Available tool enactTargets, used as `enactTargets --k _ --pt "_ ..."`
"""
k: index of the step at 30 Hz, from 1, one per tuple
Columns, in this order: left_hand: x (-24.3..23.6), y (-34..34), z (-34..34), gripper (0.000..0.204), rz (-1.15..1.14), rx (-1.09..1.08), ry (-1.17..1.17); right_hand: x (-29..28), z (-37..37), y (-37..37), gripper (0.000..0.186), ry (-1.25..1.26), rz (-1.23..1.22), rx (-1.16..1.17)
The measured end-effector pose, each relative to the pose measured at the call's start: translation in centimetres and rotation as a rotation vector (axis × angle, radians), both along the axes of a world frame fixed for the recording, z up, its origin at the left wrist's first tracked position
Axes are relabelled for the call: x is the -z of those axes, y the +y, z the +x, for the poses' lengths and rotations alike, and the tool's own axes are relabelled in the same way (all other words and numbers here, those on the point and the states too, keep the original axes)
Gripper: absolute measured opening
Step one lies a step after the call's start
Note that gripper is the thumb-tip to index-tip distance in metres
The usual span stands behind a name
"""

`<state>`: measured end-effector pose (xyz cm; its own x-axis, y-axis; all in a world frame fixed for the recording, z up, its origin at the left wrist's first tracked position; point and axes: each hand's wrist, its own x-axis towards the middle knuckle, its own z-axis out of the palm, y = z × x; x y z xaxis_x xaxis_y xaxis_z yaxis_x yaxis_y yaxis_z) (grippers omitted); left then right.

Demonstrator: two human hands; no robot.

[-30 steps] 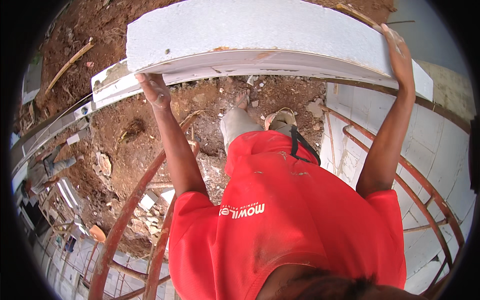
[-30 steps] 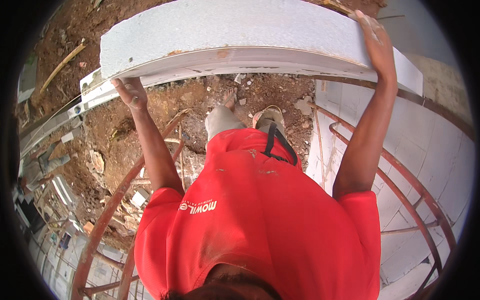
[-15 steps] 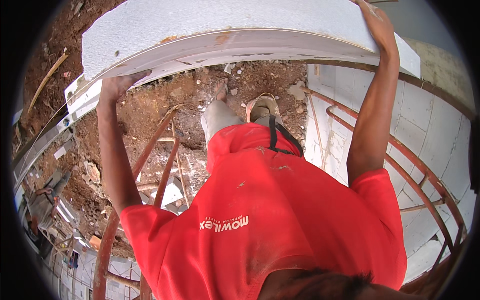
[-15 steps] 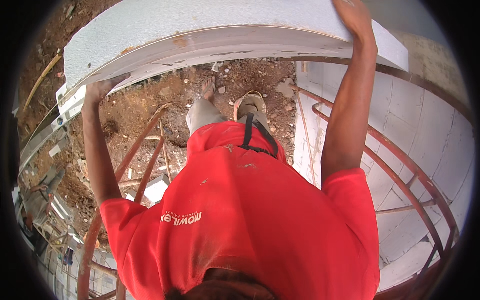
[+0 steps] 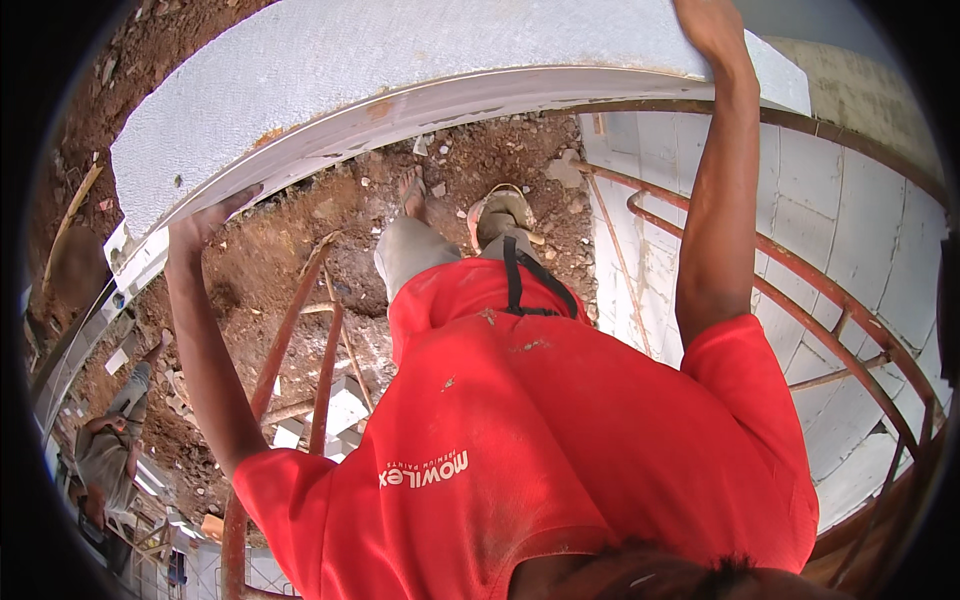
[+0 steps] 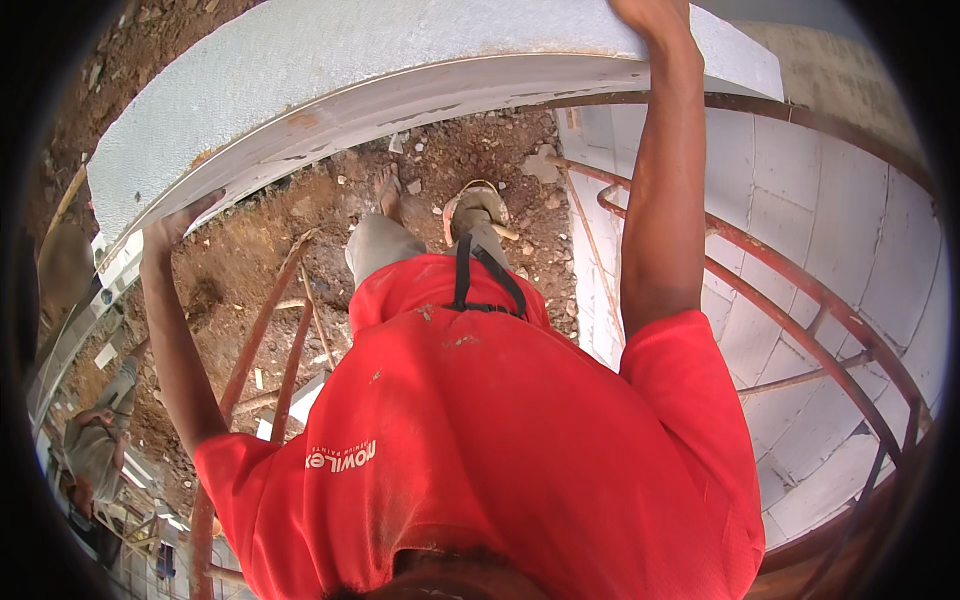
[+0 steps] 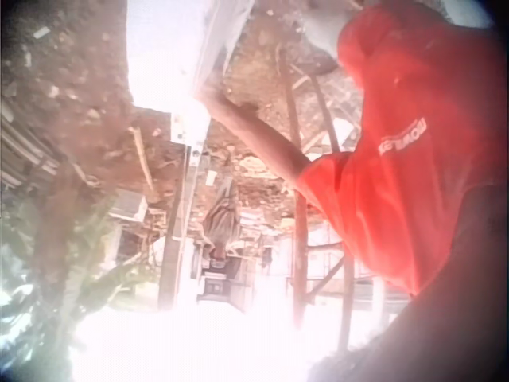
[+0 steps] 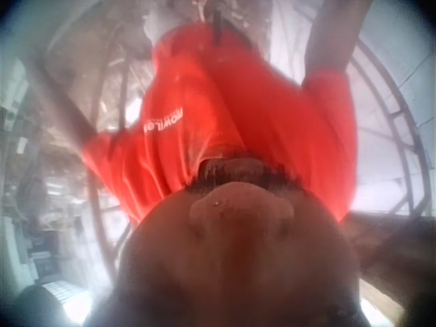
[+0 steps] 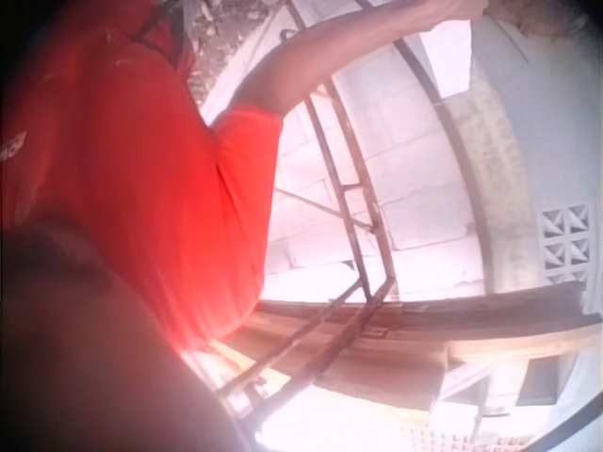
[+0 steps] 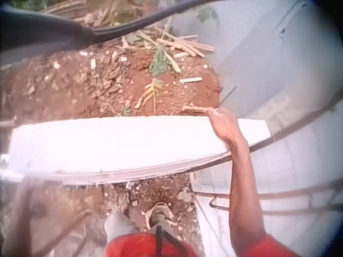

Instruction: The person scoops mortar from a bucket with a trowel, applies it to a low wall, and places white blocks along the wall. They repeat this process, picking up blocks, applying mortar, and positioning them in sequence.

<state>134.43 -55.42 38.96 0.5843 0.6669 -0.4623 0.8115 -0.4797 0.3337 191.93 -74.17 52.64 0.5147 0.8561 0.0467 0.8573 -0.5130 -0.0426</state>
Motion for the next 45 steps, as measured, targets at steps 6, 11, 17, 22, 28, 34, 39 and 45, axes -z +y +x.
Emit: enactTargets --k 6,11,17,22,28,34,39,45 --pt "2.3 0.5 -1.4 0.057 0.014 0.064 -0.170 -0.5 -1.0 -1.0 0.068 0.224 0.101 0.234" --pt "4.5 0.6 -2.4 0.063 0.191 0.096 -0.250 -2.5 -3.9 -2.4 0.051 0.302 0.341 0.093" --pt "3.3 -0.3 -2.0 0.071 -0.110 -0.125 -0.231 -6.9 -11.1 -0.2 0.063 0.121 0.399 -0.167" --pt "2.9 -0.6 -1.4 0.083 0.237 -0.003 -0.287 -2.7 -16.4 4.2 0.063 -0.037 0.007 -0.244" --pt "3.0 -0.8 -1.4 0.079 0.586 0.184 -0.332 -1.9 -18.1 5.1 0.058 0.008 0.137 -0.519" --pt "1.8 -0.6 -1.1 0.081 0.596 0.173 -0.255 -2.3 -18.3 3.0 0.052 0.234 0.347 -0.462" --pt "1.2 -2.8 -0.3 0.102 0.632 -0.164 -0.487 -5.6 -18.5 -4.1 0.039 0.406 0.669 -0.221" --pt "2.5 -12.7 1.5 0.109 0.821 -0.637 -0.699 2.1 -14.2 -16.1 0.029 0.580 0.879 0.087"
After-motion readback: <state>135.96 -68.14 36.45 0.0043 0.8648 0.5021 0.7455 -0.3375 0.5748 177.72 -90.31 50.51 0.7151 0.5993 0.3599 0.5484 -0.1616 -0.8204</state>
